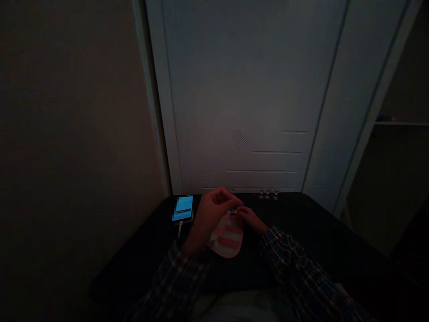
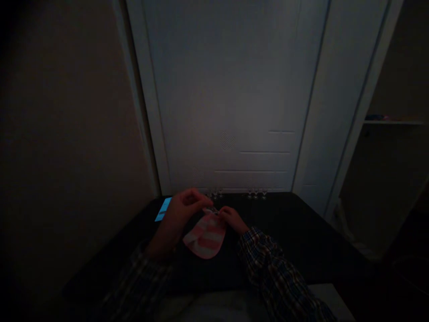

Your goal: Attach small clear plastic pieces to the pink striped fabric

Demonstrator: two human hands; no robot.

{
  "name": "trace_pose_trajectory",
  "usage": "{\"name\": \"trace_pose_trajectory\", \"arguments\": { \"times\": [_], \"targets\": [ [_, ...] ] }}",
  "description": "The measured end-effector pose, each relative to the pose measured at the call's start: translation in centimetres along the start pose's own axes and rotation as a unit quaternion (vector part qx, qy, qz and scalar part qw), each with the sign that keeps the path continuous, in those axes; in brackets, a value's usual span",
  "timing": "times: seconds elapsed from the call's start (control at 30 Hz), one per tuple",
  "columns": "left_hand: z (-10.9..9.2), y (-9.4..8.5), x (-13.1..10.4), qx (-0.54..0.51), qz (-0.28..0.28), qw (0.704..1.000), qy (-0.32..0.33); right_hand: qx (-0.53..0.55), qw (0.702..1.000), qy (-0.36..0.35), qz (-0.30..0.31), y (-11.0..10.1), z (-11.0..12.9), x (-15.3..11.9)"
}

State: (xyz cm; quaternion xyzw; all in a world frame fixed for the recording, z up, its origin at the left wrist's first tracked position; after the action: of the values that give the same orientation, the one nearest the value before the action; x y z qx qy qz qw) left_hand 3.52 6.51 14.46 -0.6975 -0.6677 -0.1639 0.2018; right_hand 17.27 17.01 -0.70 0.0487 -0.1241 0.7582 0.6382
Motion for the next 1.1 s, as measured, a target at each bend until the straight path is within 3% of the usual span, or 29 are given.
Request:
{"name": "trace_pose_trajectory", "arguments": {
  "times": [0.07, 0.17, 0.23, 0.33, 0.57, 0.77, 1.1],
  "targets": [
    [2.5, -1.5, 2.8, 0.122, -0.051, 0.991, 0.005, 0.011, 1.000, 0.001, -0.003, 0.0, -0.1, 0.2],
    [7.7, -3.6, 4.1, 0.277, -0.087, 0.956, 0.040, 0.018, 1.000, 0.004, -0.003, 0.0, -0.2, 0.3],
    [10.5, -4.6, 3.9, 0.310, -0.088, 0.946, 0.047, 0.022, 1.000, 0.007, -0.001, -0.1, -0.2, 0.3],
    [12.9, -5.1, 3.4, 0.255, -0.058, 0.965, 0.006, 0.025, 1.000, 0.012, 0.003, -0.1, -0.2, 0.2],
    [13.7, -4.3, 3.0, 0.193, -0.034, 0.981, -0.013, 0.025, 1.000, 0.000, 0.011, 0.0, 0.3, 0.0],
    [14.3, -4.4, 3.1, 0.173, -0.057, 0.983, -0.016, 0.020, 0.999, -0.028, 0.021, 0.1, 1.1, -0.4],
    [13.8, -4.3, 3.2, 0.156, -0.047, 0.987, -0.004, -0.004, 0.997, -0.068, 0.018, 0.4, 2.5, -1.0]
  ]
}}
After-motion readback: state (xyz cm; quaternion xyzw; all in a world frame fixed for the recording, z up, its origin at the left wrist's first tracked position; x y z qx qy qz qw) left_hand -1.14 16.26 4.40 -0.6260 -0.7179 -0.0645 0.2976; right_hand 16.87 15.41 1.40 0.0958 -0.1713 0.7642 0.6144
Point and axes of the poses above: each hand's wrist, its own x-axis towards the middle knuckle, its own y-axis out of the palm, z = x × y, the point moved 5 cm from there along x, towards the middle knuckle, and after that the axes turned 7 degrees about -z, right-handed, at the moved point
